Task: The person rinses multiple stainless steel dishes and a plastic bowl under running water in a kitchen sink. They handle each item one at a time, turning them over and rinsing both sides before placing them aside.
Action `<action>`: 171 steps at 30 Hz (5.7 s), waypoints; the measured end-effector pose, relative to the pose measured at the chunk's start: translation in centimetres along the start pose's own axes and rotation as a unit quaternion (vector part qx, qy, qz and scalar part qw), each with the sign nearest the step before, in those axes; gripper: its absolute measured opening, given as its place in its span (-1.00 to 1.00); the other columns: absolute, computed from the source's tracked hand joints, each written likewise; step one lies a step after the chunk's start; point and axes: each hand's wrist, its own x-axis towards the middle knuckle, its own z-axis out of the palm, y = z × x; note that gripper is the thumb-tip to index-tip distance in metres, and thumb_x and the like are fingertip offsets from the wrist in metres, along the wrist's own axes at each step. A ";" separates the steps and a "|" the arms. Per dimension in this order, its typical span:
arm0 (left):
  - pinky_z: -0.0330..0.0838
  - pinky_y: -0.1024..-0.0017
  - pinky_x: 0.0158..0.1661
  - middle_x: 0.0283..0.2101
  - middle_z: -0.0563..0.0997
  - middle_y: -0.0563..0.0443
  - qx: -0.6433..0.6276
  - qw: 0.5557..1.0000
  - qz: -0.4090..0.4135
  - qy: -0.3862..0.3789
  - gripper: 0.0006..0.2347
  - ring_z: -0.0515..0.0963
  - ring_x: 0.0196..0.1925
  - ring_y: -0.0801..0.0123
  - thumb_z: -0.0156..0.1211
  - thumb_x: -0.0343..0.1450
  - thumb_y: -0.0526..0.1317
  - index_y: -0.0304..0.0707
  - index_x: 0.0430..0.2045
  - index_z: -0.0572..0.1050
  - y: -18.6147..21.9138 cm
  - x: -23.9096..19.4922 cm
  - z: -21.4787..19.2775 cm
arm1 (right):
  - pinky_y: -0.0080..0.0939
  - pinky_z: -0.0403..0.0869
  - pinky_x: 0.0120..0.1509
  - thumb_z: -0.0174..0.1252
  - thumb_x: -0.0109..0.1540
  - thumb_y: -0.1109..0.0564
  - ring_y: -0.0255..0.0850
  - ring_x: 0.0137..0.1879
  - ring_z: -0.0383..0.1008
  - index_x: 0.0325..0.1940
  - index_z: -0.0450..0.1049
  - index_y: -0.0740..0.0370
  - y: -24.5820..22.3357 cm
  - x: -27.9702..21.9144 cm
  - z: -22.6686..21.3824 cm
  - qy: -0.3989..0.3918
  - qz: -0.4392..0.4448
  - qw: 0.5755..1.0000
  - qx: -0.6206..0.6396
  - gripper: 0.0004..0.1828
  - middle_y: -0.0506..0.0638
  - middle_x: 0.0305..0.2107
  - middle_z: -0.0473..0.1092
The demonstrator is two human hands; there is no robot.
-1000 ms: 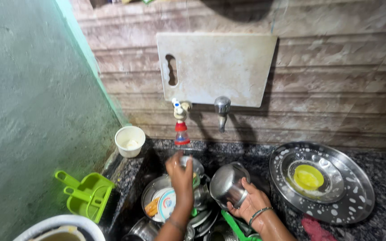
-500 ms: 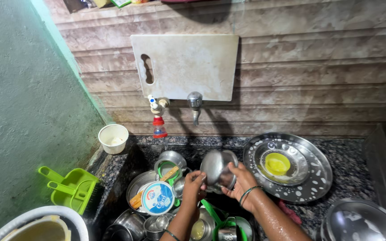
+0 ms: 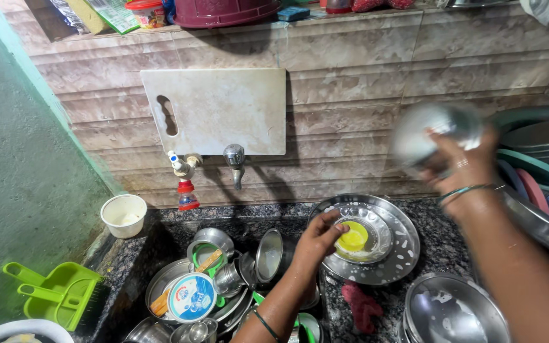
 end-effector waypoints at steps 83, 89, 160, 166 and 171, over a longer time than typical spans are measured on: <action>0.53 0.33 -0.39 -0.11 0.53 -0.21 -0.411 0.874 -0.048 0.253 -0.50 0.51 -0.34 0.16 0.21 0.40 0.20 -0.15 0.04 0.37 -11.3 -0.1 -33.9 | -0.03 0.46 0.13 0.39 0.09 -0.37 0.09 -0.01 0.46 0.21 0.56 0.08 25.3 -5.2 44.7 -0.294 -0.244 0.809 -0.446 -0.26 0.26 -0.12 0.36; 0.57 0.28 -0.26 0.04 0.49 -0.13 -0.413 0.867 -0.092 0.265 -0.52 0.58 -0.24 0.16 0.18 0.41 0.16 -0.09 0.09 0.34 -11.4 1.2 -35.5 | -0.03 0.53 0.21 0.29 0.04 -0.12 0.10 -0.01 0.60 0.08 0.67 0.01 22.1 -4.3 48.2 -0.384 -0.104 0.762 -0.511 -0.47 0.16 -0.14 0.55; 0.59 0.18 0.05 -0.06 0.66 -0.24 -0.546 0.806 -0.019 0.228 -0.65 0.69 -0.05 0.13 -0.09 0.55 -0.06 -0.43 -0.02 0.45 -15.1 2.5 -37.9 | -0.13 0.48 0.12 -0.10 0.38 -0.16 -0.20 0.04 0.53 0.16 0.46 0.18 47.8 -18.9 34.0 -0.228 0.392 0.891 0.016 -0.52 -0.02 -0.06 0.53; 0.57 0.17 -0.09 -0.04 0.67 -0.07 -0.356 0.868 -0.180 0.295 -0.60 0.69 -0.10 0.25 -0.20 0.54 0.08 -0.19 -0.01 0.49 -16.1 3.2 -38.6 | 0.07 0.51 0.17 -0.10 0.31 -0.01 -0.01 0.08 0.57 0.16 0.47 0.29 42.9 -17.5 34.5 -0.321 0.457 0.829 0.012 -0.53 0.17 -0.02 0.56; 0.51 0.27 -0.32 -0.20 0.57 -0.12 -0.327 0.895 -0.232 0.194 -0.41 0.58 -0.32 0.29 -0.38 0.46 0.34 -0.12 -0.05 0.44 -13.7 1.3 -37.8 | 0.05 0.45 0.20 0.13 0.20 0.14 -0.08 -0.01 0.56 0.13 0.46 0.15 39.0 -17.3 35.4 -0.502 0.100 0.838 -0.192 -0.61 0.08 -0.14 0.55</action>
